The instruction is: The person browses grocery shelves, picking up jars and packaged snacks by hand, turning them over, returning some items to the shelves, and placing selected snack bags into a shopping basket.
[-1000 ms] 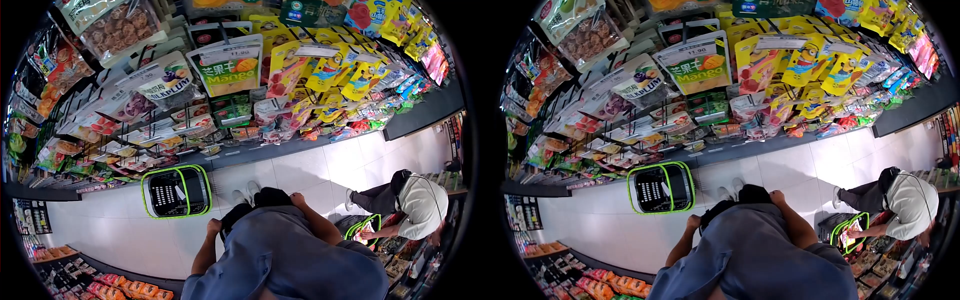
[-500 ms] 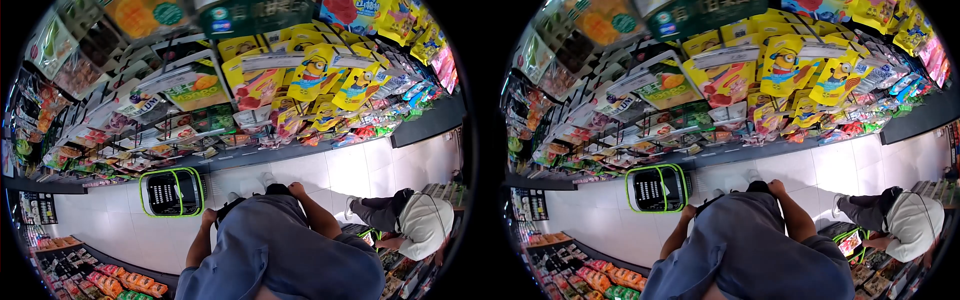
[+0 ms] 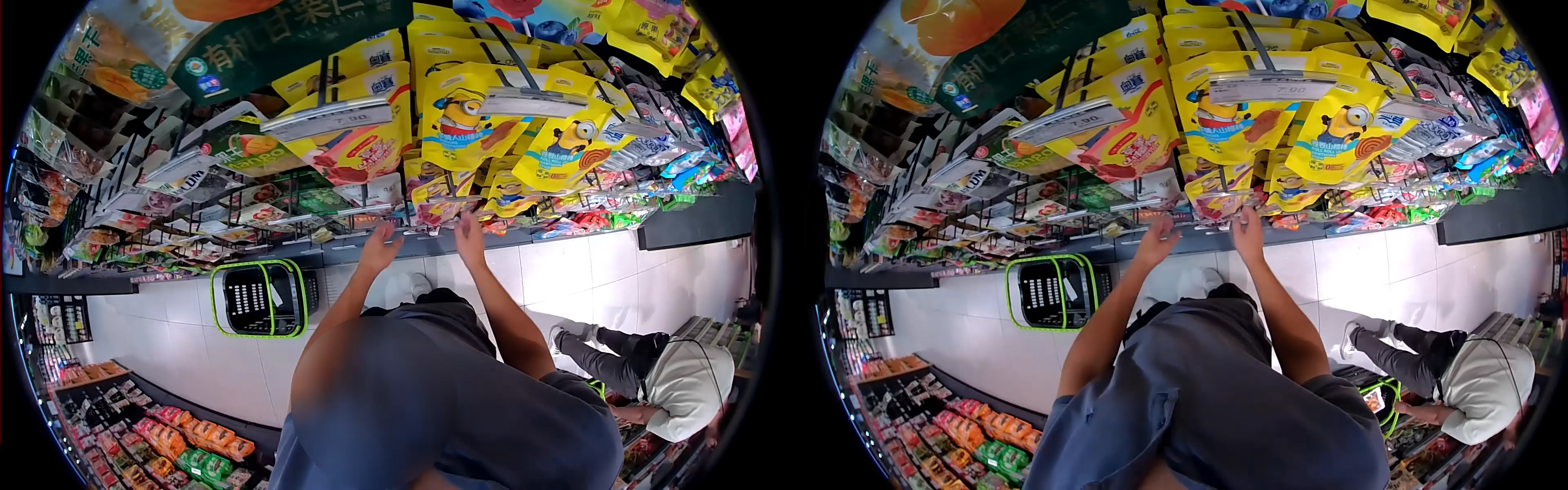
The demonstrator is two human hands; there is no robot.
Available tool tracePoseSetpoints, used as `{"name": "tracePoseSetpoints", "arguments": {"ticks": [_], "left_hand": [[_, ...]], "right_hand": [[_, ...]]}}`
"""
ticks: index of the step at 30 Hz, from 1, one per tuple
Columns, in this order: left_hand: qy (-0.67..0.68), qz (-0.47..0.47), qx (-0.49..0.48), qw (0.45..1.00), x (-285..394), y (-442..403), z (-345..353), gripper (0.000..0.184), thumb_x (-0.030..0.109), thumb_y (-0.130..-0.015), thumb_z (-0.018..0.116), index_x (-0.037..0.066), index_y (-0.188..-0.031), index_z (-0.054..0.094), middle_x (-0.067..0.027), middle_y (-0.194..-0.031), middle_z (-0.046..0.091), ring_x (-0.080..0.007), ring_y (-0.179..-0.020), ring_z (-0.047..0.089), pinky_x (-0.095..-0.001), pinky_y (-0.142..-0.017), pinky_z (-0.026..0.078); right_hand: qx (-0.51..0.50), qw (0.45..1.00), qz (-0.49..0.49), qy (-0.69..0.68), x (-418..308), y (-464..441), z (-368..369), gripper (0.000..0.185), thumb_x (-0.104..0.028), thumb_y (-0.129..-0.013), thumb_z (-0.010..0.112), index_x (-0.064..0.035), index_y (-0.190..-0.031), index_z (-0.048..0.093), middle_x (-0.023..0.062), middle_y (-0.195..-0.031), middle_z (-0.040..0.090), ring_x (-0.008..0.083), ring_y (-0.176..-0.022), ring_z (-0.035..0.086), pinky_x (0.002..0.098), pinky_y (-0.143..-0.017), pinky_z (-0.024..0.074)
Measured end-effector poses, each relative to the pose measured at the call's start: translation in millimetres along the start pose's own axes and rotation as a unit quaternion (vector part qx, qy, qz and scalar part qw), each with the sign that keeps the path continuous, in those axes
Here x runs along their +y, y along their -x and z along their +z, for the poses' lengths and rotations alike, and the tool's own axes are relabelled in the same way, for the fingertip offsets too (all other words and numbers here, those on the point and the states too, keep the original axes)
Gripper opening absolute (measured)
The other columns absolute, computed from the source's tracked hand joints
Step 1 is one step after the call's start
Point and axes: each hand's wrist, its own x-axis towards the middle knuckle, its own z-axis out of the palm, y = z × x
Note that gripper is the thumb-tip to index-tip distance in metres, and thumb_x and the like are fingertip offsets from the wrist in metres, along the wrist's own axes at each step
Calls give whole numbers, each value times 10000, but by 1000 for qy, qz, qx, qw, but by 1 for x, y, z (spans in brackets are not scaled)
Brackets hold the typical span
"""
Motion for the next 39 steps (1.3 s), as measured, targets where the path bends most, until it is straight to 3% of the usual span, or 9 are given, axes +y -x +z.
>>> {"name": "tracePoseSetpoints", "arguments": {"ticks": [4, 7, 11, 12, 19, 26, 31, 36, 39], "left_hand": [[149, 106, 24, 983, 38, -48, 35, 501, 181, -798, 739, -4, -1210, 520, -167, -1167, 628, -268, -1098, 610, -370, -928, 469], [187, 59, 12, 980, 54, -58, 45, 502, 128, -805, 737, -9, -1233, 513, -147, -1157, 637, -223, -1064, 614, -349, -915, 479], [188, -8, -16, 982, 80, -50, 43, 474, 134, -829, 725, -12, -1230, 520, -124, -1114, 653, -181, -995, 621, -311, -866, 496], [219, -20, -11, 975, 74, -51, 46, 446, 149, -837, 727, -10, -1209, 542, -110, -1079, 664, -160, -955, 625, -295, -838, 503], [194, -95, -41, 975, 82, -21, 26, 314, 292, -882, 717, 32, -1044, 648, 2, -841, 665, -51, -696, 577, -218, -630, 468], [326, -184, -56, 926, 112, 22, 1, 374, 337, -871, 729, -23, -962, 688, -43, -839, 695, -72, -711, 614, -228, -631, 497], [392, -194, -50, 898, 109, 52, -18, 388, 320, -884, 717, -53, -978, 671, -63, -833, 690, -91, -701, 630, -240, -615, 514], [505, -259, -50, 822, 90, 91, -51, 460, 250, -867, 736, -49, -1178, 577, -133, -1065, 676, -166, -875, 671, -290, -776, 556], [488, -236, -54, 839, 69, 119, -61, 462, 162, -831, 764, -55, -1191, 570, -136, -1096, 670, -185, -919, 667, -308, -817, 551]], "right_hand": [[6, 995, 23, -95, -26, -50, -12, 549, -128, -868, 621, 11, -1356, 412, 168, -1179, 581, 273, -1125, 562, 339, -919, 472], [-44, 975, 29, -214, -16, -68, -7, 637, -105, -858, 635, 15, -1407, 336, 171, -1250, 550, 251, -1180, 532, 337, -957, 460], [-162, 969, 90, -163, -19, -70, -26, 564, -86, -828, 650, 9, -1342, 436, 120, -1154, 609, 196, -1003, 610, 309, -831, 505], [-148, 987, 47, -32, -23, -66, -33, 466, -125, -828, 687, 14, -1247, 537, 83, -1056, 643, 151, -878, 624, 278, -767, 503], [-265, 939, 176, -127, -57, -32, -75, 269, -184, -871, 704, -18, -1072, 640, 1, -900, 633, 92, -785, 576, 239, -740, 485], [-271, 775, 344, -455, -74, 32, -73, 364, -105, -910, 621, -5, -1248, 536, 93, -1191, 634, 206, -1087, 617, 362, -935, 503], [-277, 743, 362, -489, -129, 71, -55, 398, -81, -896, 638, 13, -1261, 512, 119, -1204, 623, 233, -1093, 616, 396, -961, 502], [-364, 738, 361, -440, -142, 77, -37, 464, -89, -911, 627, 1, -1328, 445, 133, -1247, 585, 254, -1137, 591, 407, -975, 493], [-394, 744, 388, -375, -167, 74, -21, 424, -87, -893, 663, 19, -1272, 505, 135, -1187, 628, 237, -1041, 643, 351, -893, 535]]}}
